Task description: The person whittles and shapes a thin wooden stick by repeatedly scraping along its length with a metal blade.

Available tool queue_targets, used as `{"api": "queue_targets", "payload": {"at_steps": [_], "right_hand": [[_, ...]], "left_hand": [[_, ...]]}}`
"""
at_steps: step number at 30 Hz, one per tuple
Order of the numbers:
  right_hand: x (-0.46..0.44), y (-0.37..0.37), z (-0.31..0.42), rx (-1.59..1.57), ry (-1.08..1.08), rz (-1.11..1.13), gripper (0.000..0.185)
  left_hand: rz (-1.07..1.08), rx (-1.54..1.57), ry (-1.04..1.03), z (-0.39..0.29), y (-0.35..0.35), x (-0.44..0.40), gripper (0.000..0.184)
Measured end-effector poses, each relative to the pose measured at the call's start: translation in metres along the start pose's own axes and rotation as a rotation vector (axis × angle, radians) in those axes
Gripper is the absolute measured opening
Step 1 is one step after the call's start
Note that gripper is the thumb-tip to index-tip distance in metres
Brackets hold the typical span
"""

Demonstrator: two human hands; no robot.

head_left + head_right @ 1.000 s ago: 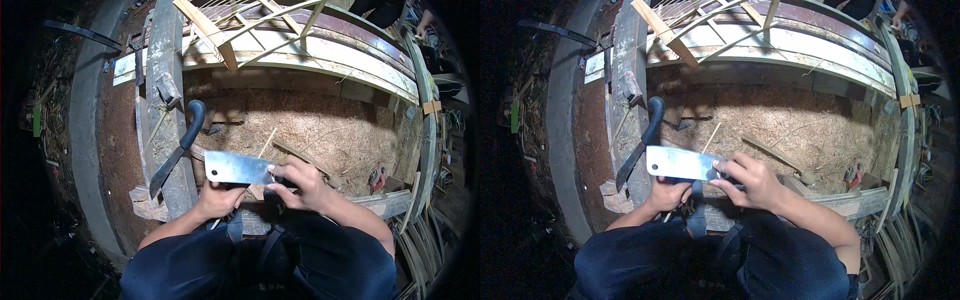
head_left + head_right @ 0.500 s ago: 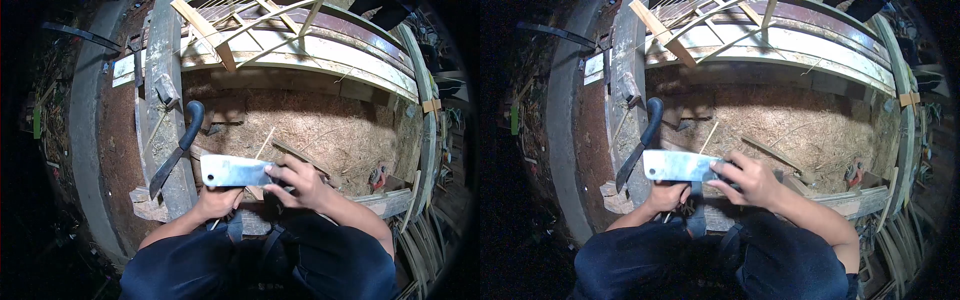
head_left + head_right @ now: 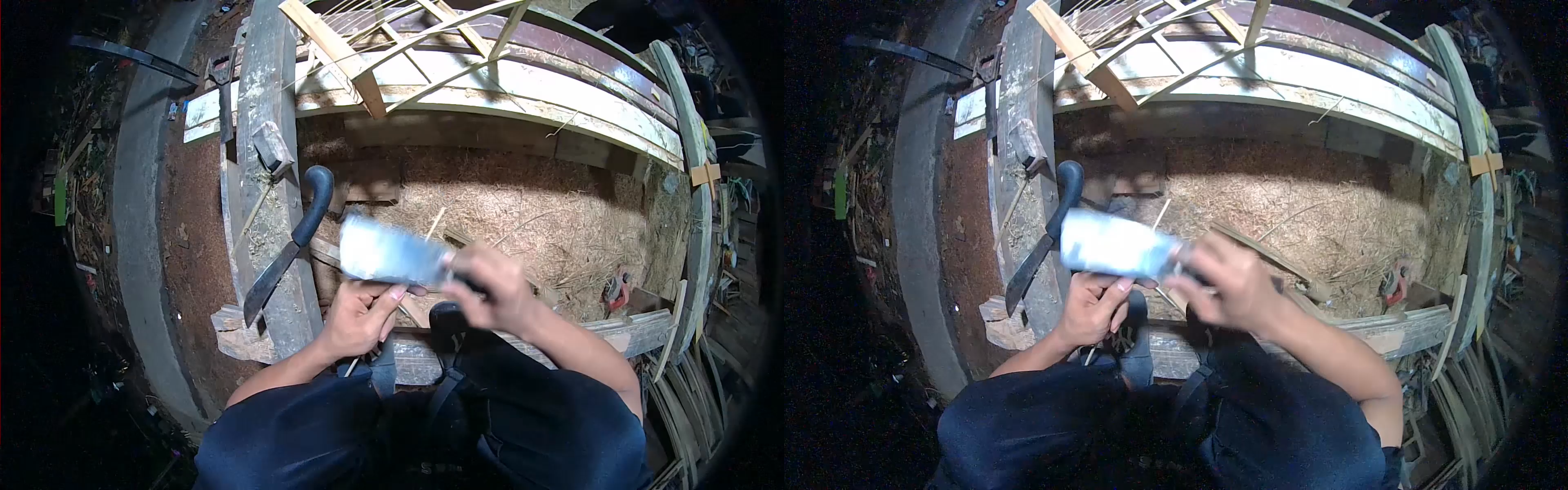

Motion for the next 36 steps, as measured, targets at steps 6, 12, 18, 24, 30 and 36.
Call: {"api": "queue_targets", "payload": {"at_steps": [6,12,18,24,30,36], "right_hand": [[-0.005,-0.003,-0.017,-0.003,-0.068,-0.158,0.026],[-0.003,-0.001,0.0,0.002,0.028,0.016,0.024],[0.004,0.002,0.019,0.024,0.115,0.112,0.024],[-0.001,0.007,-0.001,0.024,-0.003,-0.03,0.023],[-0.012,0.017,-0.023,-0.232,-0.413,-0.234,0.016],[0.002,0.013,-0.019,-0.505,-0.357,-0.257,0.019]], "left_hand": [[0.034,-0.044,0.104,-0.012,0.0,-0.002,0.024],[0.106,-0.381,-0.068,-0.003,0.005,0.001,0.028],[0.092,-0.614,-0.227,0.007,0.006,0.006,0.036],[0.062,-0.096,0.069,0.001,0.0,0.005,0.031],[0.11,-0.085,0.041,-0.01,0.0,0.001,0.029],[-0.001,-0.024,0.039,-0.016,0.0,-0.002,0.028]]}}
Point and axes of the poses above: each hand's wrist, its own x-axis away from the middle knuckle, its own y-axis out of the back of the hand, z = x × y, the point moved 1 cm from there along -x, towards the middle knuckle, and after that the axes turned 11 degrees about z, right-handed, at the moved point
